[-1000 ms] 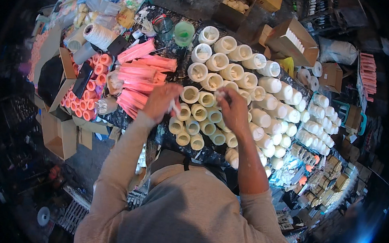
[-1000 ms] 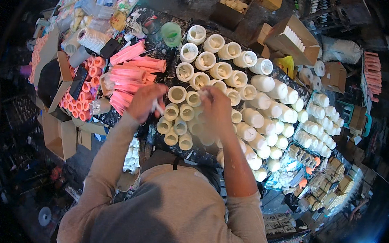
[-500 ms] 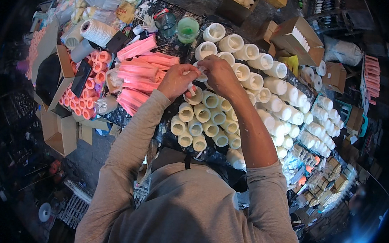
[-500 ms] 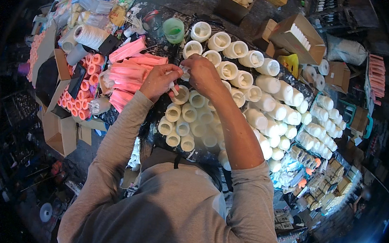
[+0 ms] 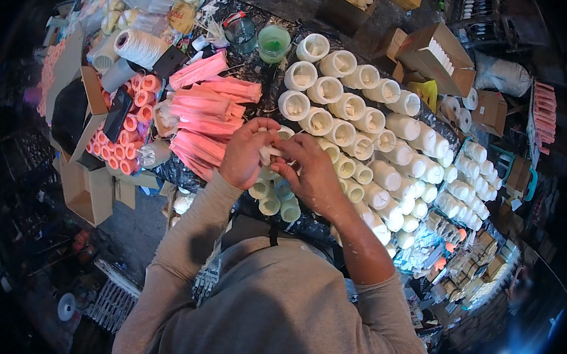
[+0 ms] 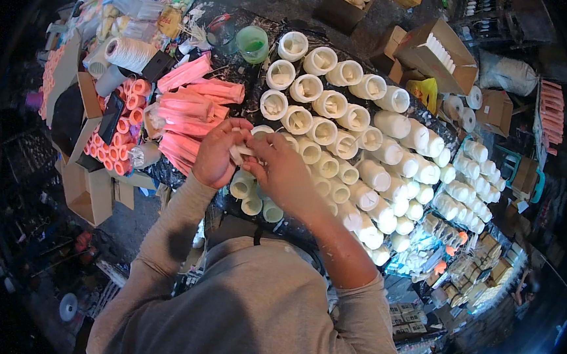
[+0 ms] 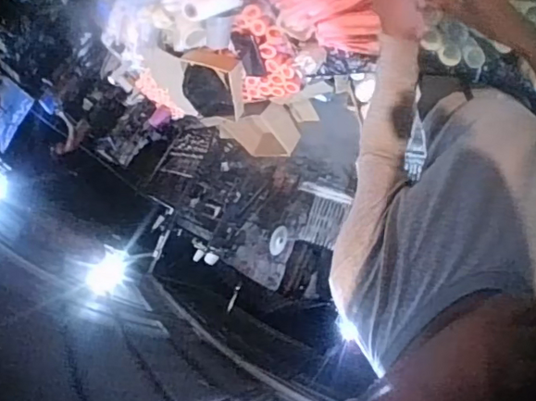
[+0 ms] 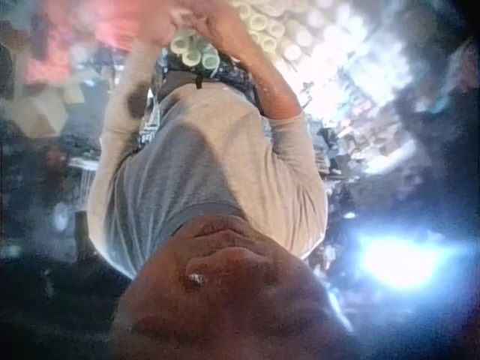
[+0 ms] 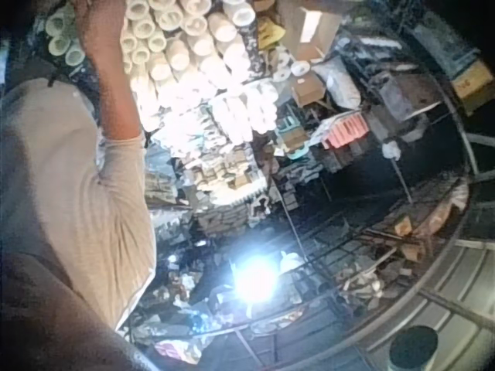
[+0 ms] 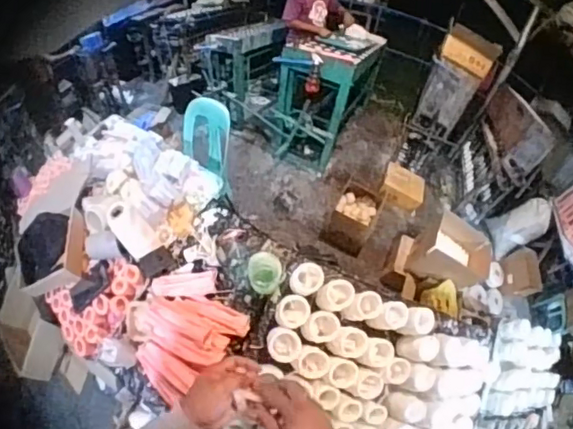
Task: The person inserts small white wicks into the open ends of numerous white conical candle molds arranged on a table. The person repeatedly picks up wicks and places them into the molds one by one.
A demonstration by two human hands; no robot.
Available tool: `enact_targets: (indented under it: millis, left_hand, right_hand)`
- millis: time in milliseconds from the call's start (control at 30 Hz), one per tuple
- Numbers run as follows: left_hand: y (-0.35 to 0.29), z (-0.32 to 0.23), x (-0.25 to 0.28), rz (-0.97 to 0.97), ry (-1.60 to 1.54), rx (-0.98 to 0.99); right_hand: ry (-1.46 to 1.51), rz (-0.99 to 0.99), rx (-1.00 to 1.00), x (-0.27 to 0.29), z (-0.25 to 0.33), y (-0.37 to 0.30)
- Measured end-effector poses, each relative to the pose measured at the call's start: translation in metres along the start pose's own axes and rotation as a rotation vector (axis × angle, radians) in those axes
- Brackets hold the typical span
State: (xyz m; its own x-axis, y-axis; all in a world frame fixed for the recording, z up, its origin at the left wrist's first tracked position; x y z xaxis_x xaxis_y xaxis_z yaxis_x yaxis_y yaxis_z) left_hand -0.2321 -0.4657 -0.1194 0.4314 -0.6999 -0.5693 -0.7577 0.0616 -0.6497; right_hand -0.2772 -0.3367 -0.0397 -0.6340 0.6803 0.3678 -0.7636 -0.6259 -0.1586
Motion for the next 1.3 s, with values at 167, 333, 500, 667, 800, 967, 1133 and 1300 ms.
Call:
enact_targets:
  millis: [167,333,500,667,800,967,1133,1300]
  left_hand:
    - [-0.005,0.014,0.003,-0.009,0.038,-0.006]
    - [0.003,0.019,0.006,0.018,0.21,0.021]
    - [-0.006,0.021,-0.003,0.192,-0.012,0.171]
    - [-0.009,0.009,-0.007,0.103,0.288,0.045]
    - [0.011,-0.039,-0.033,0.114,0.96,-0.325]
    - [0.042,-0.067,-0.087,0.329,1.473,-0.611]
    - [0.062,-0.011,-0.12,0.569,2.215,-0.654]
    - [0.071,0.004,-0.125,0.49,2.396,-0.637]
  right_hand:
    - [0.089,-0.074,-0.061,-0.016,-0.007,-0.009]
    - [-0.006,-0.009,-0.195,-0.017,-0.014,-0.016]
    - [0.117,-0.042,-0.277,-0.004,-0.015,-0.028]
    - [0.075,-0.212,-0.283,0.021,-0.023,-0.043]
    - [-0.165,-0.431,-0.242,0.067,-0.044,-0.056]
    - [0.092,-0.543,-0.319,0.078,-0.086,-0.058]
    - [-0.015,-0.591,-0.218,0.074,-0.085,-0.058]
    - [-0.018,-0.637,-0.185,0.07,-0.088,-0.062]
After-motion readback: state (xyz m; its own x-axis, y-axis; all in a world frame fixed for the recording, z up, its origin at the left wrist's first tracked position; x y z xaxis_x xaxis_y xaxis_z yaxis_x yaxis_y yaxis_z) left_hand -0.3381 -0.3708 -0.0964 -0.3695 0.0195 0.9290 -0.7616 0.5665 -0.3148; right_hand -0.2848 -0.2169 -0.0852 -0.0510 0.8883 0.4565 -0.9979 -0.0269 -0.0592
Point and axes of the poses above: each hand's wrist, its own y-axis towards the middle knuckle, its own x-axis out of the back of the hand, z = x × y, the point moved 8 cm from there along y, towards the middle knuckle, and after that the axes turned 4 degrees about x, right-handed, at the moved point
